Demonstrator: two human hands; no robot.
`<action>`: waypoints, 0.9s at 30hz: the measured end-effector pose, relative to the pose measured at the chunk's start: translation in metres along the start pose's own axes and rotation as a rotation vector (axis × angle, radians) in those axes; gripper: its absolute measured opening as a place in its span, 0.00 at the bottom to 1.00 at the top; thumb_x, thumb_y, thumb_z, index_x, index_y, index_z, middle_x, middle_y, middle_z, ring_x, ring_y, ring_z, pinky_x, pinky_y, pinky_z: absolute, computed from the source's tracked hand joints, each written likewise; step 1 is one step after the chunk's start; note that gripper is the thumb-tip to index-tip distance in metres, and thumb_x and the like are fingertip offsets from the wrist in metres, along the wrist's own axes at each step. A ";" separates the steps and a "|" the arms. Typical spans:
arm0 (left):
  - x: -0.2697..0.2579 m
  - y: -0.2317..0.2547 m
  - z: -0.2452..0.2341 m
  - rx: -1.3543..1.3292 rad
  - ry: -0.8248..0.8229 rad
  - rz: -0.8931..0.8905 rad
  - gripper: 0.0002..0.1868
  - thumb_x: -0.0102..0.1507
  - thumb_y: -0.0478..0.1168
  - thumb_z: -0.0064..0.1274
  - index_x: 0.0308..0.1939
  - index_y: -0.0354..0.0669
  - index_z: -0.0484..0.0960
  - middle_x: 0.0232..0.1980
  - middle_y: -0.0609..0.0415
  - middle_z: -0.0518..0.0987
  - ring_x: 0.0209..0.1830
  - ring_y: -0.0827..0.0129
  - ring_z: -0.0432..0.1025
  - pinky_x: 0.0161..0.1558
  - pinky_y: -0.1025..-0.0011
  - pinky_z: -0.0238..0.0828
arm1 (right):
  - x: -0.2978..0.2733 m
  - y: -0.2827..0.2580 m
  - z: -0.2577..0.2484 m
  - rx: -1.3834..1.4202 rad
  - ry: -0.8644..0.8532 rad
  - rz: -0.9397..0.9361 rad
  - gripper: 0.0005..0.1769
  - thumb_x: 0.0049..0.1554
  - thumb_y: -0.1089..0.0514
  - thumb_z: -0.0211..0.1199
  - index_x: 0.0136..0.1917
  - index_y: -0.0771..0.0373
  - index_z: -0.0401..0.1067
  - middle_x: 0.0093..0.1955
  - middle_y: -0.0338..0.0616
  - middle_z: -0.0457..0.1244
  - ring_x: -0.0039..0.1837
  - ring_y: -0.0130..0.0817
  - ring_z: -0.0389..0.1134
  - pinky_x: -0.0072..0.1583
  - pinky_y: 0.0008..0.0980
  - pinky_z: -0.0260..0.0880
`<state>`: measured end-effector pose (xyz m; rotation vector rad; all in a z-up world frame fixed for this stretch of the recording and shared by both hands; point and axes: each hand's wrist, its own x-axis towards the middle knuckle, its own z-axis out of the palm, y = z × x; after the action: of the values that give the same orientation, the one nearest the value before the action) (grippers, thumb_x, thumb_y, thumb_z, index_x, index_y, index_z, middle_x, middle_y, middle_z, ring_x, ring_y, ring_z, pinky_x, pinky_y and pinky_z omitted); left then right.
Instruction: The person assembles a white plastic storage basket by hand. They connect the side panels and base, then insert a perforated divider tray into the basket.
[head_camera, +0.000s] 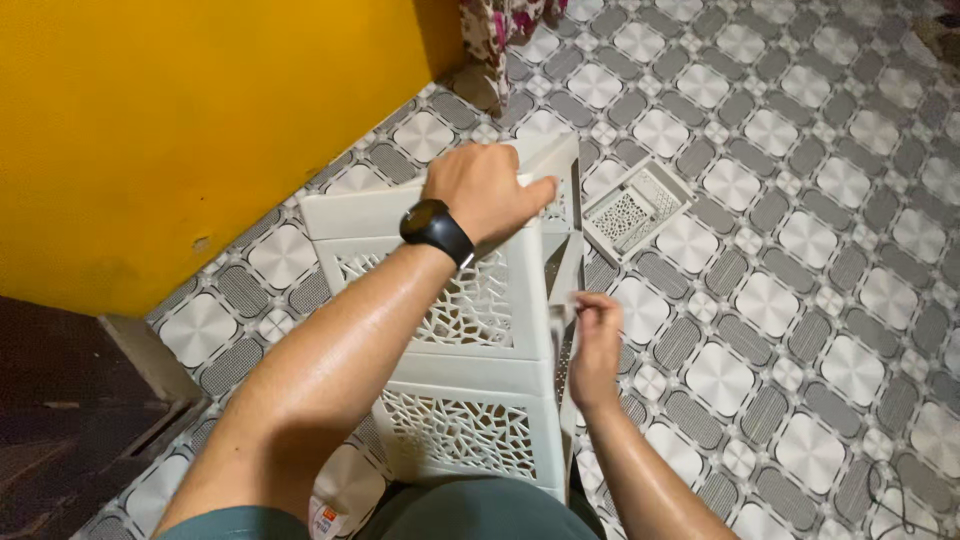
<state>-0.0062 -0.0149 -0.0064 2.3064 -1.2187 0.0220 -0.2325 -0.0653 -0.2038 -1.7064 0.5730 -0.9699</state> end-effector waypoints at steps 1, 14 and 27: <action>0.002 -0.001 -0.002 -0.005 -0.032 -0.025 0.25 0.52 0.59 0.54 0.25 0.38 0.85 0.27 0.36 0.80 0.30 0.43 0.77 0.37 0.50 0.74 | 0.003 -0.002 0.001 0.119 -0.004 0.346 0.23 0.69 0.40 0.45 0.62 0.60 0.63 0.59 0.46 0.62 0.60 0.38 0.64 0.62 0.40 0.65; -0.011 0.001 -0.003 0.040 0.069 0.064 0.23 0.58 0.55 0.52 0.27 0.36 0.83 0.25 0.36 0.80 0.26 0.43 0.76 0.33 0.49 0.72 | -0.043 0.052 0.007 1.222 -0.356 1.333 0.43 0.57 0.29 0.57 0.71 0.63 0.65 0.67 0.56 0.64 0.67 0.50 0.66 0.69 0.49 0.65; -0.013 -0.023 0.002 0.028 0.072 0.033 0.24 0.58 0.56 0.53 0.28 0.36 0.84 0.27 0.36 0.81 0.28 0.43 0.77 0.34 0.49 0.73 | 0.015 0.027 0.030 0.490 -0.295 1.359 0.49 0.59 0.21 0.47 0.75 0.62 0.63 0.68 0.59 0.65 0.63 0.47 0.69 0.62 0.48 0.65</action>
<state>0.0036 0.0051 -0.0214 2.2892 -1.2271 0.1336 -0.1968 -0.0695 -0.2285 -0.6730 0.9724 0.1393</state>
